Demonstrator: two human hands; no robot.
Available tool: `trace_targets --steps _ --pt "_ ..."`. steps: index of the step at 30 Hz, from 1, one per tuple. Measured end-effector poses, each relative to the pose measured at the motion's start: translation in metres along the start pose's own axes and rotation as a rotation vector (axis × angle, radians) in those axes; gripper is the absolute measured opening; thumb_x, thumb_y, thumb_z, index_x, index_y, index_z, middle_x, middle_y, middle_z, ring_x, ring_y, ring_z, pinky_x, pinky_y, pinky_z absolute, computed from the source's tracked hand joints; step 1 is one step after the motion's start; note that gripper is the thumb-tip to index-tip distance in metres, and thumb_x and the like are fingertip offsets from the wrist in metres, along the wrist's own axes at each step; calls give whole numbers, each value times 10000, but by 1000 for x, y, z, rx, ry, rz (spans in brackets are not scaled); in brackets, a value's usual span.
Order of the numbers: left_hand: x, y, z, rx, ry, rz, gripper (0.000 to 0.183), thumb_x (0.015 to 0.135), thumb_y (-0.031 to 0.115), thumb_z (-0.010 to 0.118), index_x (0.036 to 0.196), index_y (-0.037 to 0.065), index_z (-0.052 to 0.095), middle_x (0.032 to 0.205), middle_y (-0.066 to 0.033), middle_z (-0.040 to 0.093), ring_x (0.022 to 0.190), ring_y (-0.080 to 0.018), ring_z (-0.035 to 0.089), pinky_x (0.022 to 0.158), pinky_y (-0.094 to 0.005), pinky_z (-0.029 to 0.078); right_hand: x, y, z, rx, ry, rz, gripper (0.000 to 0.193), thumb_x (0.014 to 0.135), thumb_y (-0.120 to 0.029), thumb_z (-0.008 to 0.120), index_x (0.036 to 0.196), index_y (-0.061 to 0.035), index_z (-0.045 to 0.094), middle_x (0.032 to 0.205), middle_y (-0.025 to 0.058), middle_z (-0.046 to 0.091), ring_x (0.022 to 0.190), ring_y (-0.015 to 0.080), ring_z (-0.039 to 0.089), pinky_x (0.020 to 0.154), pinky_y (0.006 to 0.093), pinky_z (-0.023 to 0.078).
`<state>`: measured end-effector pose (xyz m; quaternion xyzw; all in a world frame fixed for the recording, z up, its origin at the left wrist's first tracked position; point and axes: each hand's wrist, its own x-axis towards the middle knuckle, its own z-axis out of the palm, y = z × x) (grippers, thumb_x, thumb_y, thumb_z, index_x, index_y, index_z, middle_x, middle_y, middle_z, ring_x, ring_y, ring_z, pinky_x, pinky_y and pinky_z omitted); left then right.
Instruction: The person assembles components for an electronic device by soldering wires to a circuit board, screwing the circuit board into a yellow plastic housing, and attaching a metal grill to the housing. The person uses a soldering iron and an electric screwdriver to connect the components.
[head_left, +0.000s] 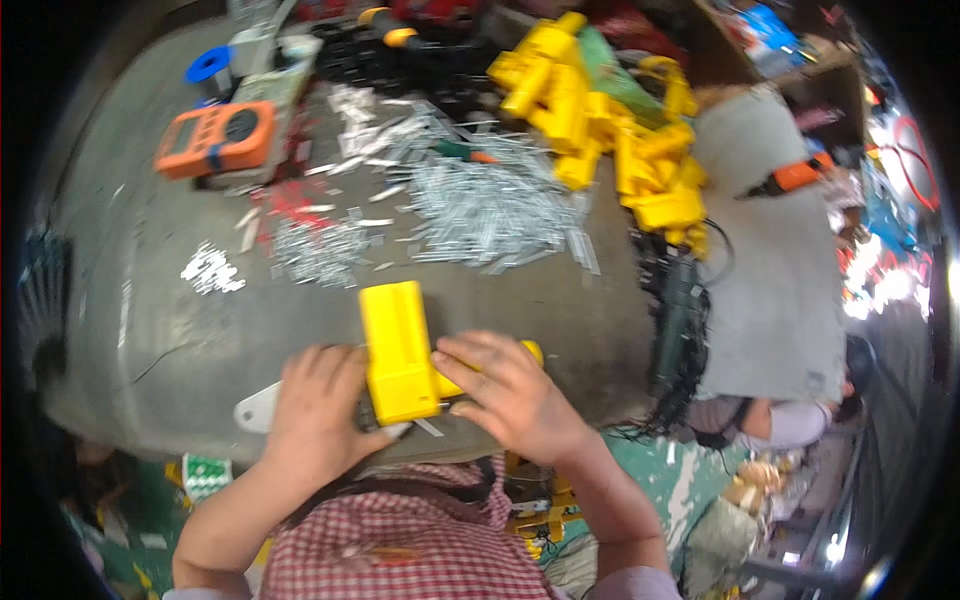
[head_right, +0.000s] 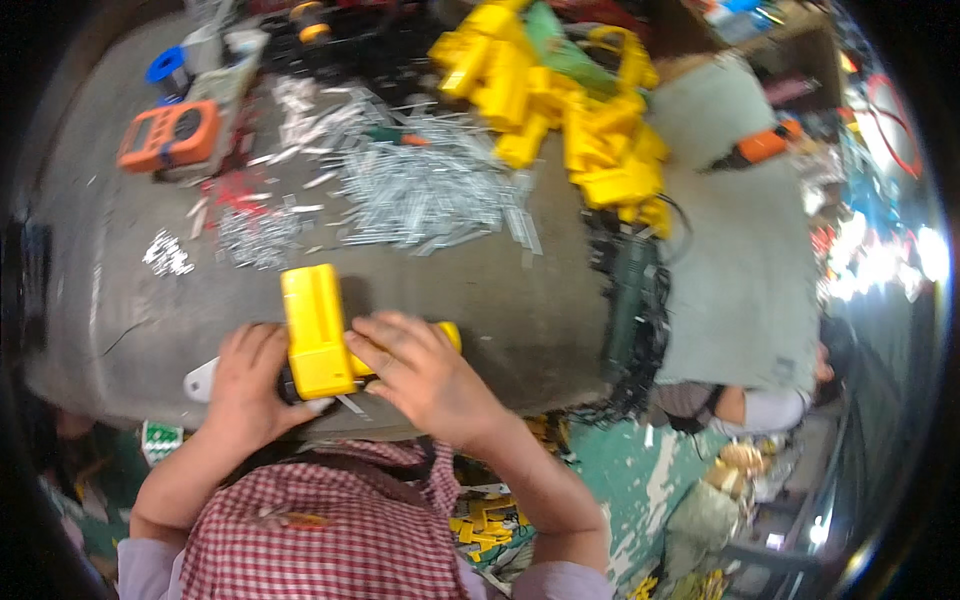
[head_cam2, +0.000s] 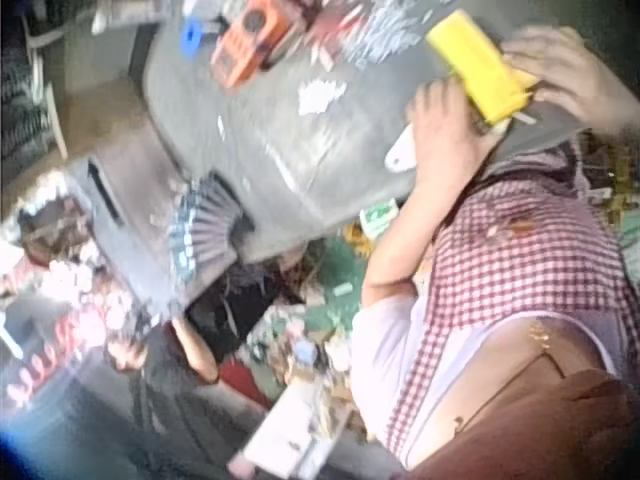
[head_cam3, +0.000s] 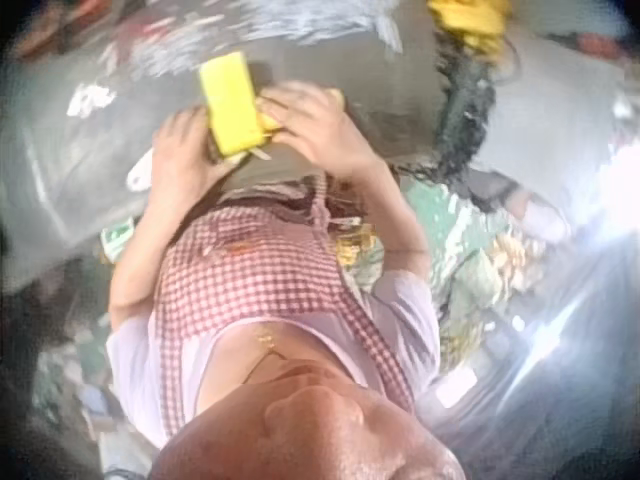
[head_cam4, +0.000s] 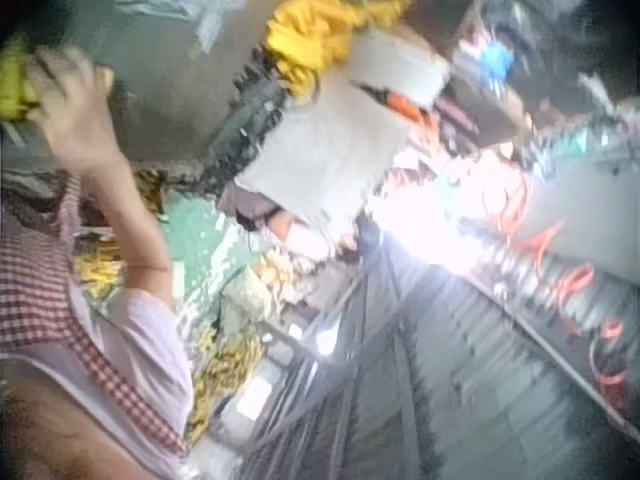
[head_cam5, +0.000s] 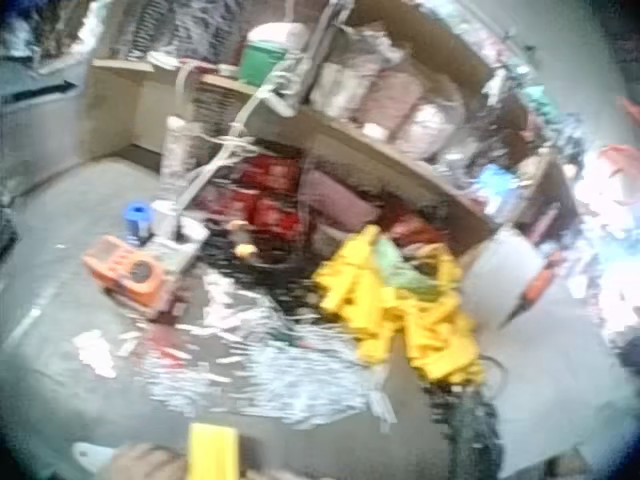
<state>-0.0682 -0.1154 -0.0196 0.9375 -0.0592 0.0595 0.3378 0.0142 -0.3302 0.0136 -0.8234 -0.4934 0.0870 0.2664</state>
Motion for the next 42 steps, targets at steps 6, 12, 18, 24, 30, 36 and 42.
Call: trace_targets --steps 6,12,18,24,30,36,42 --pt "-2 -2 3 42 -15 66 732 480 250 830 1083 -29 524 1061 -181 530 1005 -374 485 904 -456 388 -154 131 -70 -871 688 1046 543 752 -98 673 1256 -29 480 1070 203 512 1044 362 505 892 458 398" --pt "-5 -6 -6 32 -67 107 718 499 260 820 1085 -29 522 1042 -171 524 986 -356 487 872 -451 396 -162 130 -85 -707 713 880 711 750 -74 668 1361 17 316 1221 233 475 1053 349 510 895 452 426" --pt "-8 -5 -14 88 -69 105 690 516 275 804 1101 21 539 1045 -144 512 975 -335 480 849 -440 404 -70 24 -89 1299 1109 295 636 840 -216 549 1372 -17 263 1272 189 449 1110 270 485 1039 447 337" --pt "-6 -7 -7 71 -72 114 664 542 306 803 1089 27 548 1019 -129 520 944 -310 484 812 -424 428 -26 17 -30 1601 1123 252 603 869 -287 549 1358 -50 287 951 83 482 927 216 495 1039 493 301" --pt "-5 -8 -7 72 -74 116 655 551 316 802 1076 20 546 1014 -133 525 931 -309 490 811 -423 429 -34 27 -6 1924 1151 105 425 873 -310 558 1219 -81 468 851 31 523 850 169 492 927 411 357" --pt "-6 -11 -8 70 -75 125 693 528 310 813 1079 -3 533 1021 -154 526 939 -332 499 819 -437 435 -33 22 -5 1852 1123 114 390 869 -261 561 1186 -52 473 872 39 521 860 162 504 940 407 356" --pt "-7 -10 -7 65 -68 144 730 494 297 825 1080 -22 529 1023 -175 526 940 -354 506 824 -449 443 -34 21 -4 1833 1097 113 379 867 -254 562 1173 -54 463 870 43 523 862 167 504 946 411 357"
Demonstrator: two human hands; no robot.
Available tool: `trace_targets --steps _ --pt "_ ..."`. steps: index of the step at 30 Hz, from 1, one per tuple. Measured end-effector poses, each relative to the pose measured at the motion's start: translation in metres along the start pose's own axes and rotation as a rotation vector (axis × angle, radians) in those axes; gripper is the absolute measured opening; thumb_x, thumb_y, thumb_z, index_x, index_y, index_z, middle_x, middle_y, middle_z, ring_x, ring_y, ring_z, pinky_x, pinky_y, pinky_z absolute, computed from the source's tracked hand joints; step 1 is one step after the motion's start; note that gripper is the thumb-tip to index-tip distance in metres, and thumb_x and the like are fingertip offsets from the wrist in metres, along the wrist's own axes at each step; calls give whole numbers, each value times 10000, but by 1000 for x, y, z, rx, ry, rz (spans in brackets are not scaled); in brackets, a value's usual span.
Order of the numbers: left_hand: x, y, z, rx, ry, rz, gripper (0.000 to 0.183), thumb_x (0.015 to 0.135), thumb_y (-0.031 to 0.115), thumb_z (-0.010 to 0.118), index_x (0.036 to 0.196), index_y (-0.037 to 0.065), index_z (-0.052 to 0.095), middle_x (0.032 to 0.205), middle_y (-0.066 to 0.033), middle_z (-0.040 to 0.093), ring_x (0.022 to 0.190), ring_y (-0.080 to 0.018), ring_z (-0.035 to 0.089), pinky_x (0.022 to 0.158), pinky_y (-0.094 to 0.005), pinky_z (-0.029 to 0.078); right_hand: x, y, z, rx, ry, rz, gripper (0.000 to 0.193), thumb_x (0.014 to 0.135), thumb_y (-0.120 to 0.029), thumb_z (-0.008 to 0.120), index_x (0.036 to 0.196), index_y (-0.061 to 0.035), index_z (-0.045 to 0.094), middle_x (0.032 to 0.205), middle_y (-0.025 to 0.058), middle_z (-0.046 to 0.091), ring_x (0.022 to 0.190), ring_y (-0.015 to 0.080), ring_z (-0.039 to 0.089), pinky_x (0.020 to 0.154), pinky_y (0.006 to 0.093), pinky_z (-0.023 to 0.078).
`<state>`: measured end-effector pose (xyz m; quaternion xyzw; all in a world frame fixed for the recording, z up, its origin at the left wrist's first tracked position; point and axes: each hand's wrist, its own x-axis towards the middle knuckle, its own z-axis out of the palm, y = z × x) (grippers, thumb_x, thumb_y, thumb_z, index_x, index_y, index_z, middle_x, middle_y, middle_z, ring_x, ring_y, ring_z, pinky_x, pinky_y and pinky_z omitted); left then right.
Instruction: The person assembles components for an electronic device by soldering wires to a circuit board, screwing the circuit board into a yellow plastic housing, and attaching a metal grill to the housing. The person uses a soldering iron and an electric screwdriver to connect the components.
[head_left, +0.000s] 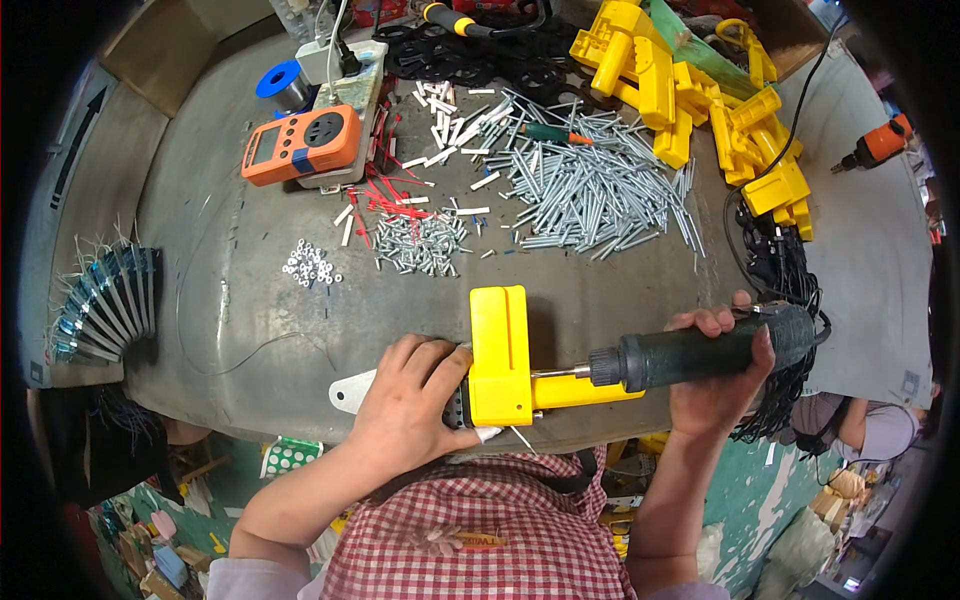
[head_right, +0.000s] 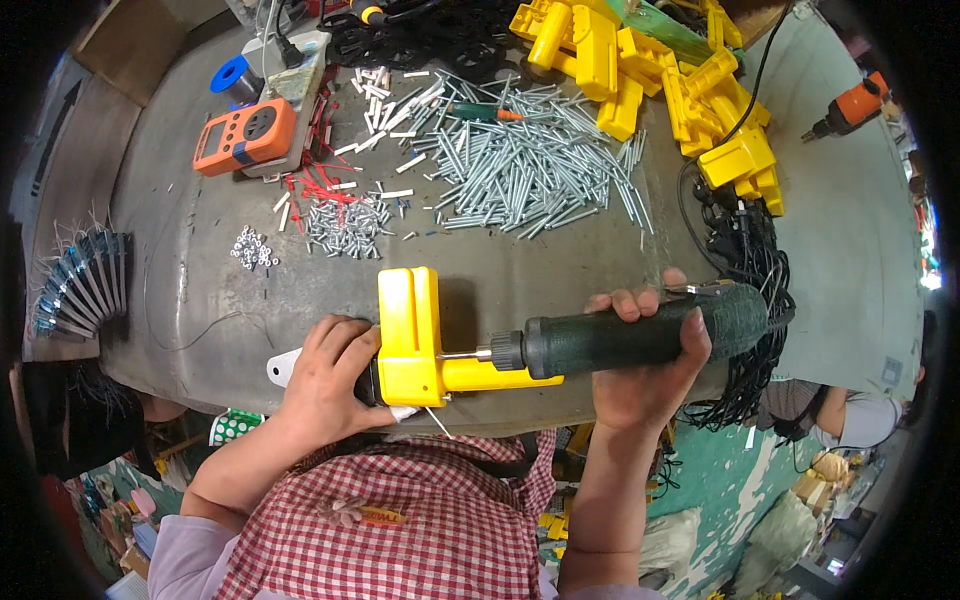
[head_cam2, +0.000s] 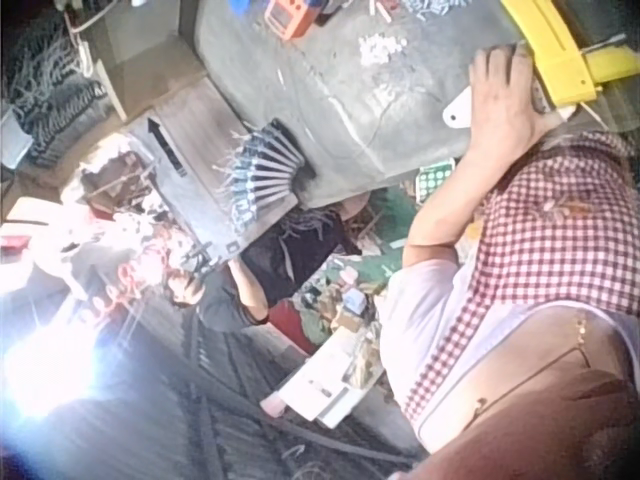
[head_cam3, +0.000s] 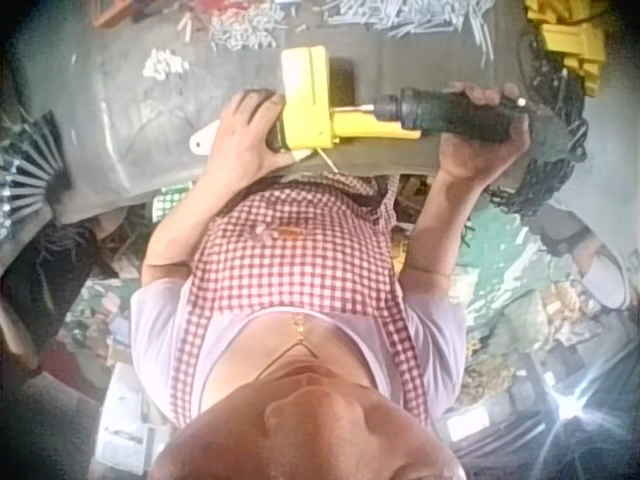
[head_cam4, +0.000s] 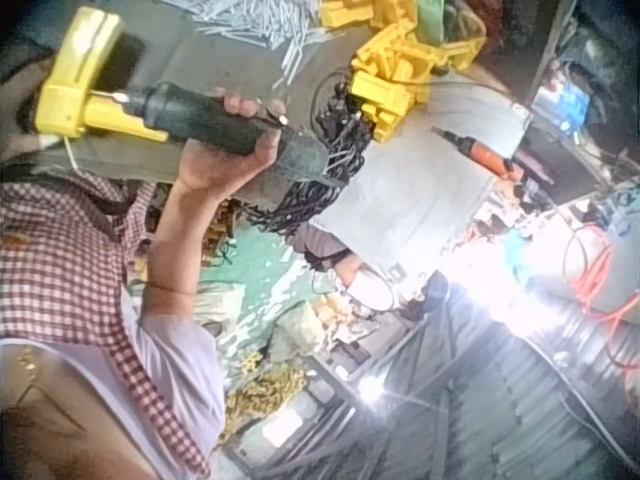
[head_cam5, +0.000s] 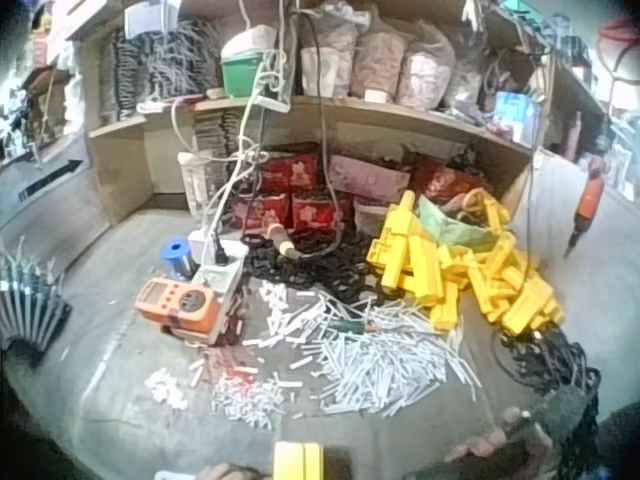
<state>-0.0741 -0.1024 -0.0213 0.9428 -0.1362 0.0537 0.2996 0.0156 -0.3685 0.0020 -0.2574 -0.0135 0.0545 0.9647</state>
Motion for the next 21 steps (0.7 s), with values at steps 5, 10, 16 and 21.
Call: trace_targets --steps 5,10,16,21 --pt "0 -1 1 -10 -1 4 734 491 299 824 1083 -20 530 1031 -176 528 942 -354 506 828 -451 440 -4 -3 2 -30 67 -31 372 863 -277 561 1168 -85 467 839 57 545 846 191 511 918 418 372" --pt "0 1 -1 6 2 -9 671 568 341 798 1081 3 528 1025 -145 529 950 -317 498 836 -423 422 -3 3 3 9 61 -39 369 864 -280 557 1162 -82 467 840 62 549 845 191 510 913 418 375" --pt "2 0 -1 -8 -1 4 677 571 342 796 1089 -2 528 1032 -149 530 955 -320 497 843 -423 417 -3 -1 2 -43 116 -67 351 872 -285 540 1142 -70 476 840 58 544 837 187 505 908 412 374" --pt "-2 -1 0 5 -7 -17 700 535 319 809 1083 -14 529 1031 -159 529 959 -334 501 842 -433 425 -3 6 1 65 91 -8 359 873 -293 536 1151 -74 481 838 52 534 821 185 493 893 412 375"
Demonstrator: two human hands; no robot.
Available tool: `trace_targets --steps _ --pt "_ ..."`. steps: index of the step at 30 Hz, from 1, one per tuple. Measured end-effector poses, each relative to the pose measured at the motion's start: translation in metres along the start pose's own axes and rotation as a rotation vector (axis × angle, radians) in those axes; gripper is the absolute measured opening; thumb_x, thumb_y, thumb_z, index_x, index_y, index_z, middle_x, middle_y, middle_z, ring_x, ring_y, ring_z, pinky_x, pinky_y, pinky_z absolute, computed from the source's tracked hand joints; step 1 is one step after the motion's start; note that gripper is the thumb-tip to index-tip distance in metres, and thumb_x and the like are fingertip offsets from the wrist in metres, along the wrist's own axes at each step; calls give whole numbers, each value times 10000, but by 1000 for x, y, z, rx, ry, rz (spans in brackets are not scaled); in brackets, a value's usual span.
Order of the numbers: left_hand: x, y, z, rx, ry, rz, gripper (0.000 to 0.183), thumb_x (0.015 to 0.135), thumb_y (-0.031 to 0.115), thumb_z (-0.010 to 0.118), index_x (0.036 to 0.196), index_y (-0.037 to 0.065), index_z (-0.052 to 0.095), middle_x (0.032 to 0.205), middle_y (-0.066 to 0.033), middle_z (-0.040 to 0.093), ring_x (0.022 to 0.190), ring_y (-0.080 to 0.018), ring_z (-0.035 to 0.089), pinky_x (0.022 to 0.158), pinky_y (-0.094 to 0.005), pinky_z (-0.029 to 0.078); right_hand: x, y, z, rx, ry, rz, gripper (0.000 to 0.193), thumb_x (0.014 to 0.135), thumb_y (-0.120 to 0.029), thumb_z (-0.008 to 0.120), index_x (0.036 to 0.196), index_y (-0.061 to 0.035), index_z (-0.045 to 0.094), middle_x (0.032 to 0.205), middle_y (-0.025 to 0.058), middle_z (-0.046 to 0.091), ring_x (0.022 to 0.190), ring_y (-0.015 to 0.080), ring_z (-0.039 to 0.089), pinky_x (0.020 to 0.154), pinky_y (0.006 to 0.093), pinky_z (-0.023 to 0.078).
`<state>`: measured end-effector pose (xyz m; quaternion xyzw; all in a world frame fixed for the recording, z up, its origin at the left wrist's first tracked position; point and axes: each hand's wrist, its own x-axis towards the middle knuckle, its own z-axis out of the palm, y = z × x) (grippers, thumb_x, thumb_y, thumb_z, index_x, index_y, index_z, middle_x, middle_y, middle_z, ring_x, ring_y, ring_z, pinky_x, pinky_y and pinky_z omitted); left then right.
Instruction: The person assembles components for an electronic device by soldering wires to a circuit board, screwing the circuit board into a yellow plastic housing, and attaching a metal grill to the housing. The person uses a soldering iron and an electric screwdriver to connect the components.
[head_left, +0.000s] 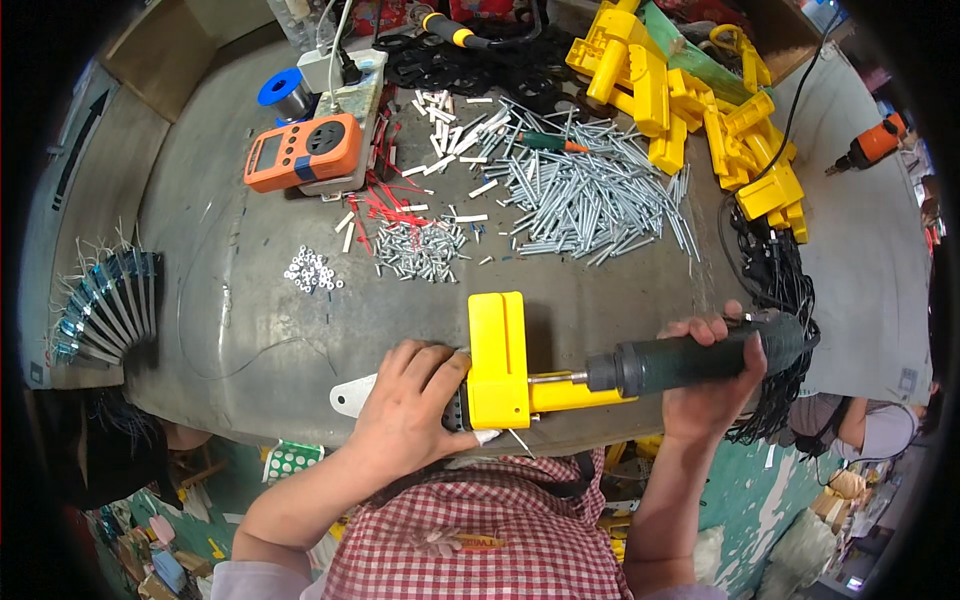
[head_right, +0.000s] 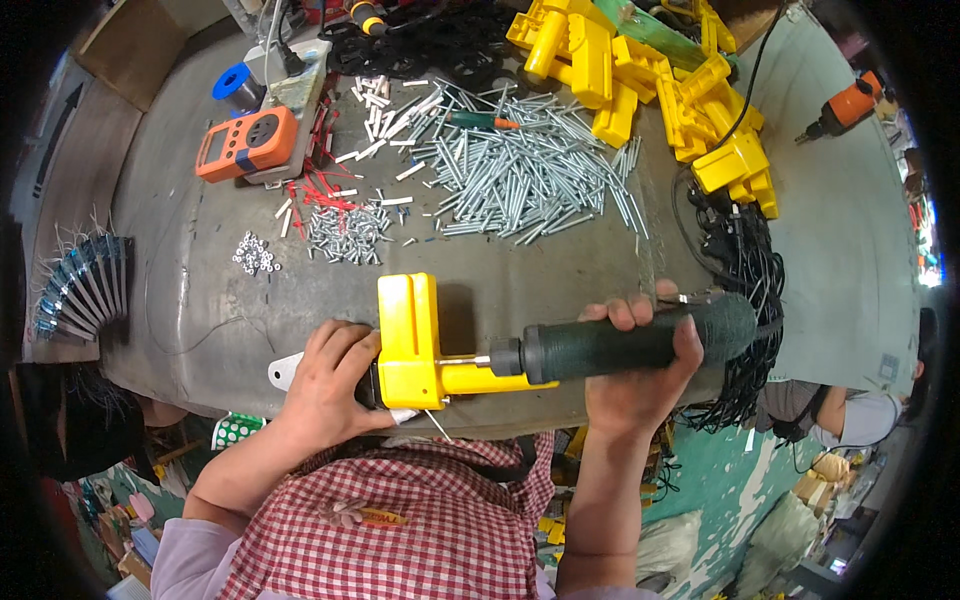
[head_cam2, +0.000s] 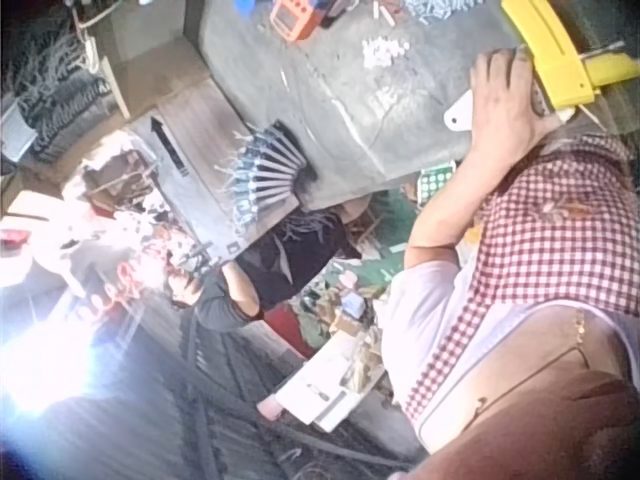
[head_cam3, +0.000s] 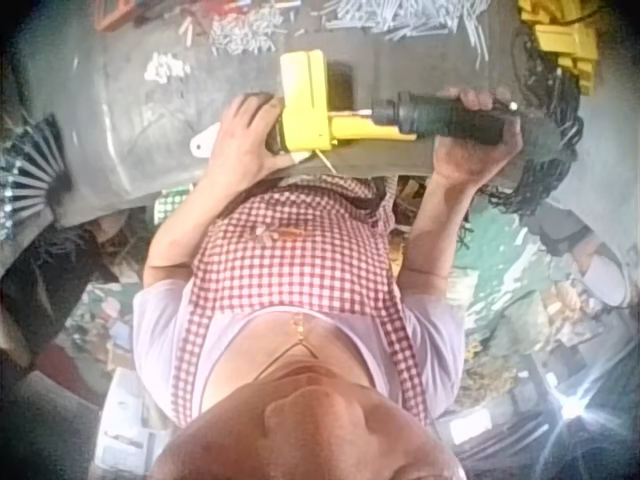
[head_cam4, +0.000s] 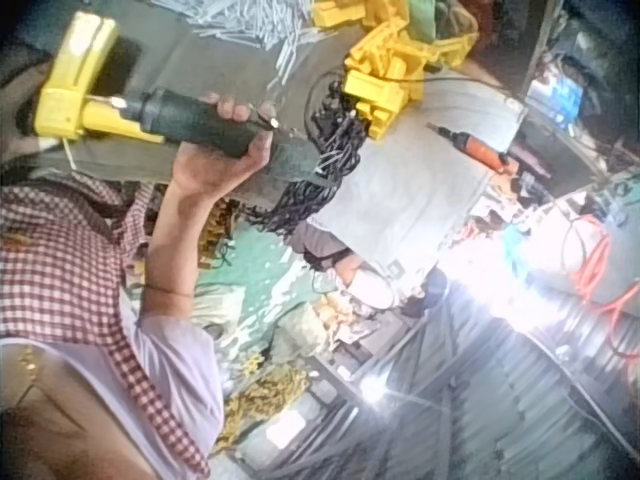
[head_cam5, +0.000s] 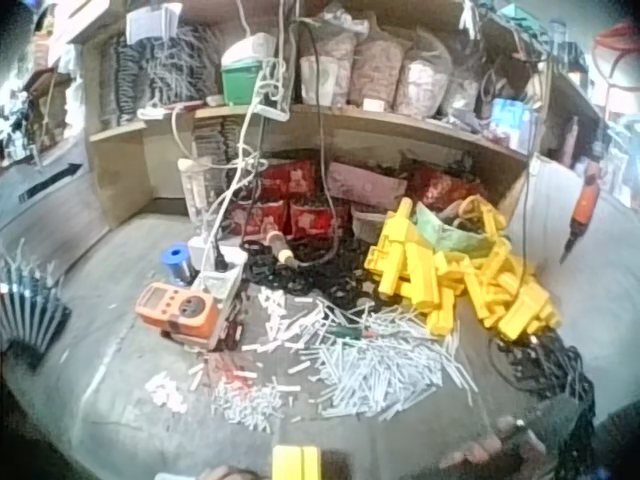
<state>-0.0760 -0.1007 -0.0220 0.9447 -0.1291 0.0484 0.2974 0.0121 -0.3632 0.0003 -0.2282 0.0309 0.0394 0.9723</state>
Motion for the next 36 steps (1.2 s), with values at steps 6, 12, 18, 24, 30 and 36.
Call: trace_targets --steps 6,12,18,24,30,36 --pt "2 0 0 -33 17 30 694 541 325 811 1089 -5 539 1024 -162 531 967 -329 507 865 -428 427 -9 25 8 -47 -21 70 388 870 -307 541 1179 -84 472 840 41 534 813 164 490 881 396 383" --pt "2 2 0 -21 -16 8 708 521 301 817 1099 8 533 1043 -151 528 977 -327 498 858 -429 426 2 -11 -1 -74 61 -63 405 867 -296 549 1191 -67 470 823 50 536 810 171 503 891 395 388" --pt "4 0 2 -3 -3 -1 704 512 269 818 1098 9 527 1056 -142 527 988 -321 491 858 -430 419 1 2 -4 -5 46 -57 355 853 -266 563 1137 -67 490 821 59 532 808 186 500 889 393 382" --pt "-1 0 -2 -79 -53 -47 772 578 310 808 1168 -30 447 1092 -192 506 1030 -354 482 934 -445 369 0 6 -6 -15 3 6 375 883 -304 511 1178 -76 466 828 24 482 820 173 488 897 401 379" --pt "-2 -44 -45 -326 54 -188 400 718 175 742 1043 63 538 1090 -115 574 1039 -287 556 891 -365 437 -1 11 -16 -18 -1 4 401 890 -276 541 1224 -73 450 875 32 458 847 158 477 914 375 396" --pt "-10 -115 -79 426 290 -387 242 731 1 599 950 29 500 899 -146 583 887 -339 567 759 -414 465 -1 17 -13 -29 35 -5 397 886 -271 542 1219 -73 456 878 33 455 847 158 475 910 365 401"
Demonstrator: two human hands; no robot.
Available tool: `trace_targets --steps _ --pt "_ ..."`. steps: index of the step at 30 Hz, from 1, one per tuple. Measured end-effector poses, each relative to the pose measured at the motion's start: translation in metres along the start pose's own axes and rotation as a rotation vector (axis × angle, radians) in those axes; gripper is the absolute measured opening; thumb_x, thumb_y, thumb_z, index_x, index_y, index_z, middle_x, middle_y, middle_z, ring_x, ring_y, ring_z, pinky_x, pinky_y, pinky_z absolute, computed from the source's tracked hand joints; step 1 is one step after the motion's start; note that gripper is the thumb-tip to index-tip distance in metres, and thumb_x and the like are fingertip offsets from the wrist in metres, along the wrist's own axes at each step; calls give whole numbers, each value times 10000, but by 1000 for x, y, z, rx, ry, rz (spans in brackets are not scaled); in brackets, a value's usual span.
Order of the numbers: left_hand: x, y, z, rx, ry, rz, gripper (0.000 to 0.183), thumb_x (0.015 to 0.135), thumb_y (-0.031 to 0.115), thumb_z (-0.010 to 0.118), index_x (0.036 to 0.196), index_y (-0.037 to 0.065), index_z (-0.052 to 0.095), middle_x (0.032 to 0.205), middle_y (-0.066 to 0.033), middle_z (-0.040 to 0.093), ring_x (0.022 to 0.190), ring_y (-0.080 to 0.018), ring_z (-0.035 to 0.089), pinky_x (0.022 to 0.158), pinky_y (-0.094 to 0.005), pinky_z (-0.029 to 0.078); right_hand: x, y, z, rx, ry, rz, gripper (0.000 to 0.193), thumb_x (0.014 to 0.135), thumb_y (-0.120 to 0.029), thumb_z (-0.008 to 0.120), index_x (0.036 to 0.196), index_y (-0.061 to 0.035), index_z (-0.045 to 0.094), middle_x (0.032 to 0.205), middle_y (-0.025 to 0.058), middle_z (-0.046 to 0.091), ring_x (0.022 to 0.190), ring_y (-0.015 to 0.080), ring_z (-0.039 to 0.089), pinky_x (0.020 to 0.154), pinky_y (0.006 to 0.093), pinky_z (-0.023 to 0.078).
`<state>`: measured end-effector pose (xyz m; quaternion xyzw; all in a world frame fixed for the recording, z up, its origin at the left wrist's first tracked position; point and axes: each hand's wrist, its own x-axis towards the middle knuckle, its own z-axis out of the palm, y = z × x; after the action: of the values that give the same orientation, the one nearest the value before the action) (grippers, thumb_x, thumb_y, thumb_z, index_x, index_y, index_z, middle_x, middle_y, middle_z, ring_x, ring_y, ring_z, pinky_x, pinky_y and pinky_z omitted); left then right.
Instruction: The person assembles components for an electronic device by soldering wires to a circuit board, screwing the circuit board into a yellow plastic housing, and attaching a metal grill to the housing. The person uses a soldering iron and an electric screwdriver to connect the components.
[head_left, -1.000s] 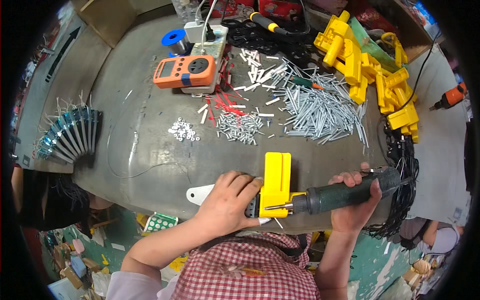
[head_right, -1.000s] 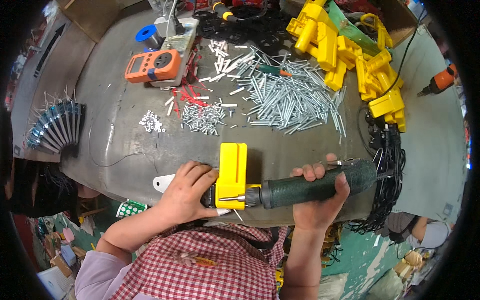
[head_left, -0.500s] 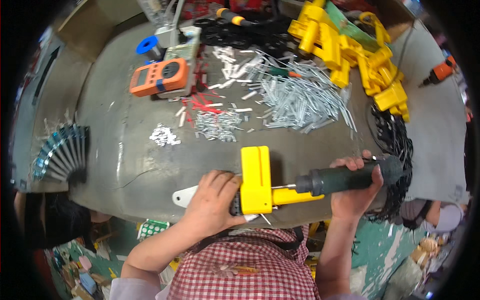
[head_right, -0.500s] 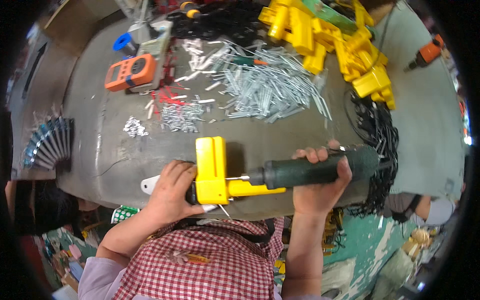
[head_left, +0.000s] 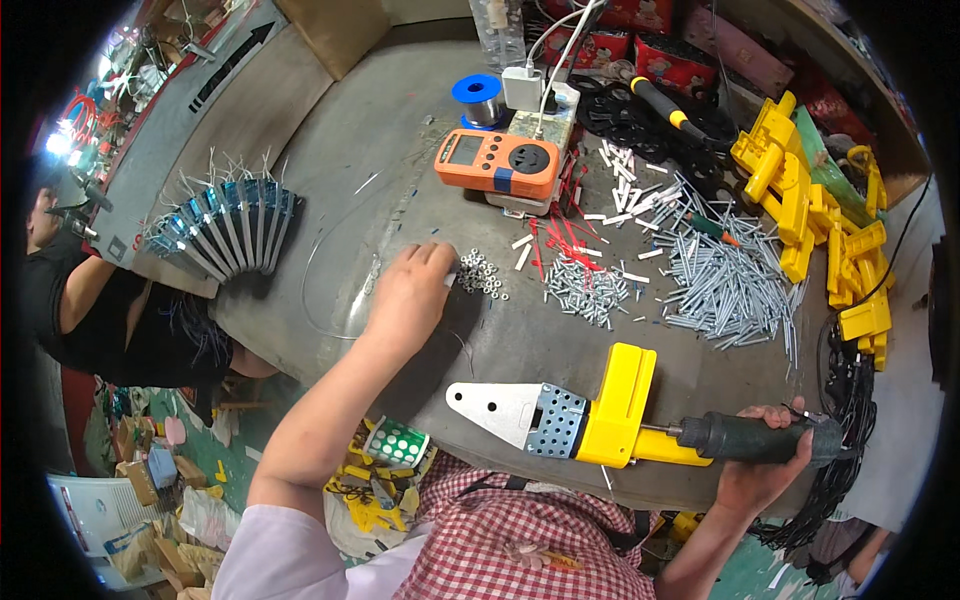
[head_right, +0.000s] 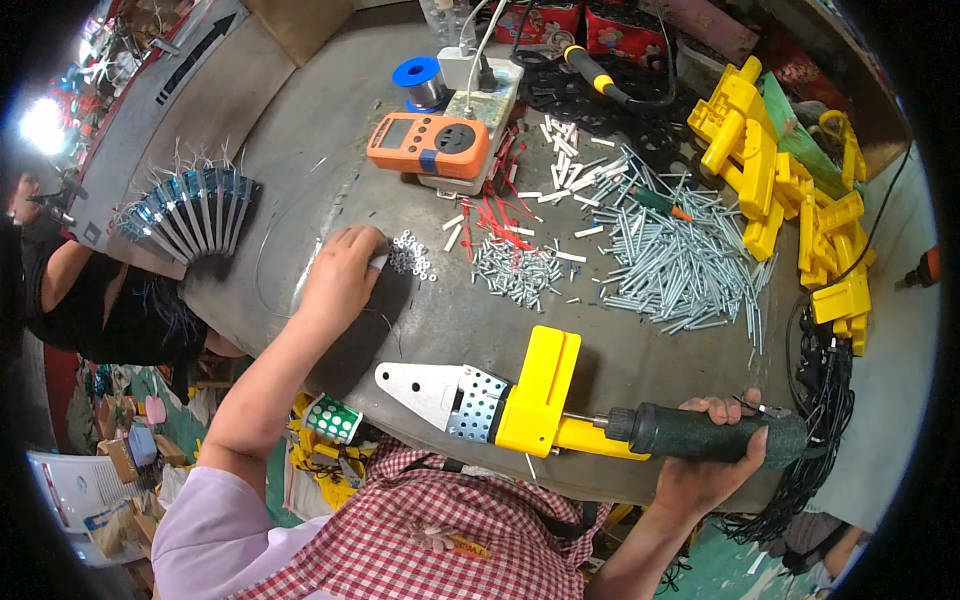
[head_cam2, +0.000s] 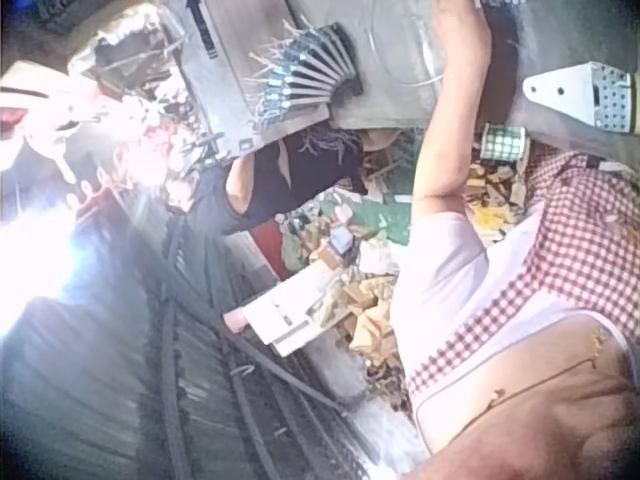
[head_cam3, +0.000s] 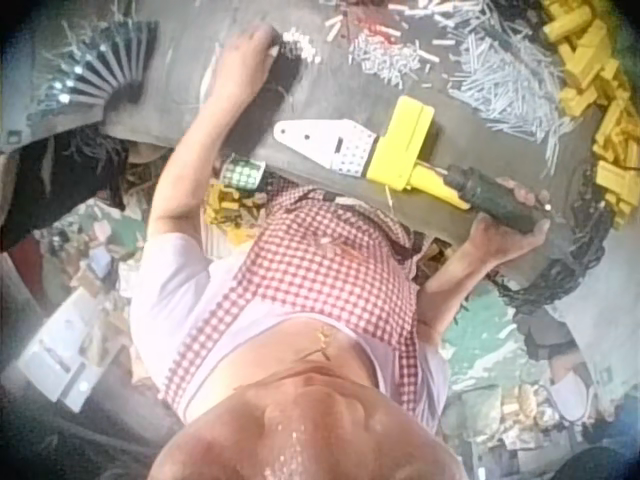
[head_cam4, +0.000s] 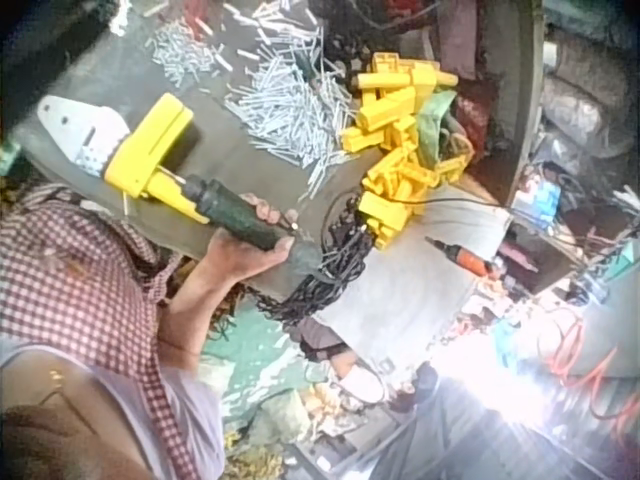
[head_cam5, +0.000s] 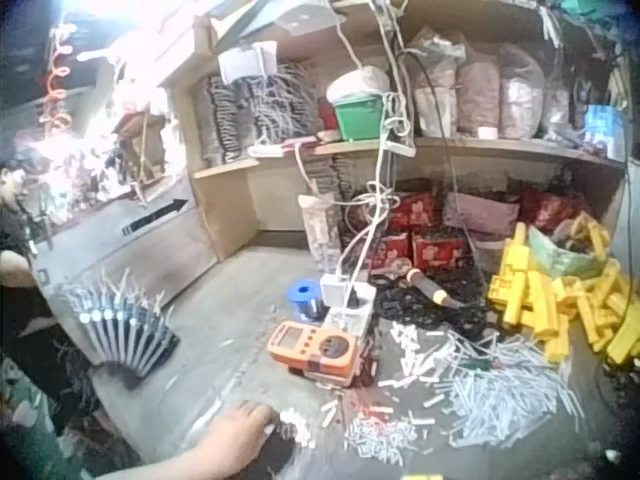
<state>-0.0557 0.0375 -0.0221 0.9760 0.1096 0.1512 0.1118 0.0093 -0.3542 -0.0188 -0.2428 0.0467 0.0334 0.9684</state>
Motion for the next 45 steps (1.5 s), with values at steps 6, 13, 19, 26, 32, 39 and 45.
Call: trace_targets --steps 6,13,19,26,32,39,45 --pt "-6 10 -9 -37 -55 211 254 675 27 647 899 55 532 884 -100 586 886 -299 572 738 -381 484 1 -1 5 6 -16 18 391 889 -282 524 1209 -71 448 867 29 464 854 161 479 918 387 391" --pt "-62 95 4 -680 -196 33 232 679 19 691 798 59 496 879 -39 661 888 -207 543 864 -361 372 0 2 6 8 14 6 382 887 -273 525 1199 -63 459 862 36 473 852 164 487 925 392 379" --pt "-64 96 12 -784 -147 6 177 653 20 657 796 80 573 893 15 664 914 -195 545 935 -374 318 1 6 2 82 -23 20 335 869 -255 542 1137 -67 468 840 38 479 839 167 486 898 396 377" --pt "-65 96 13 -766 -146 41 163 673 35 671 788 78 565 884 15 664 921 -204 537 926 -372 326 0 8 0 100 -40 5 317 858 -244 546 1110 -70 464 834 31 479 822 160 486 886 391 380" --pt "-65 99 15 -840 -118 17 195 671 33 670 820 68 550 947 -15 656 972 -253 523 908 -400 363 -3 11 14 92 -61 -24 336 862 -270 550 1123 -85 446 819 16 469 798 146 488 882 372 387" --pt "-61 95 13 -669 -177 223 166 734 29 602 870 60 514 1073 -78 619 1057 -281 553 1013 -522 290 -2 13 16 -59 -56 -101 341 859 -282 559 1120 -102 434 807 -6 464 788 112 485 865 341 397" --pt "-61 96 11 -661 -184 237 243 692 39 588 925 74 527 1096 -60 605 1053 -248 557 1021 -520 280 -5 16 19 -53 -51 -120 322 867 -293 532 1112 -107 437 804 -11 469 786 114 488 856 333 406"
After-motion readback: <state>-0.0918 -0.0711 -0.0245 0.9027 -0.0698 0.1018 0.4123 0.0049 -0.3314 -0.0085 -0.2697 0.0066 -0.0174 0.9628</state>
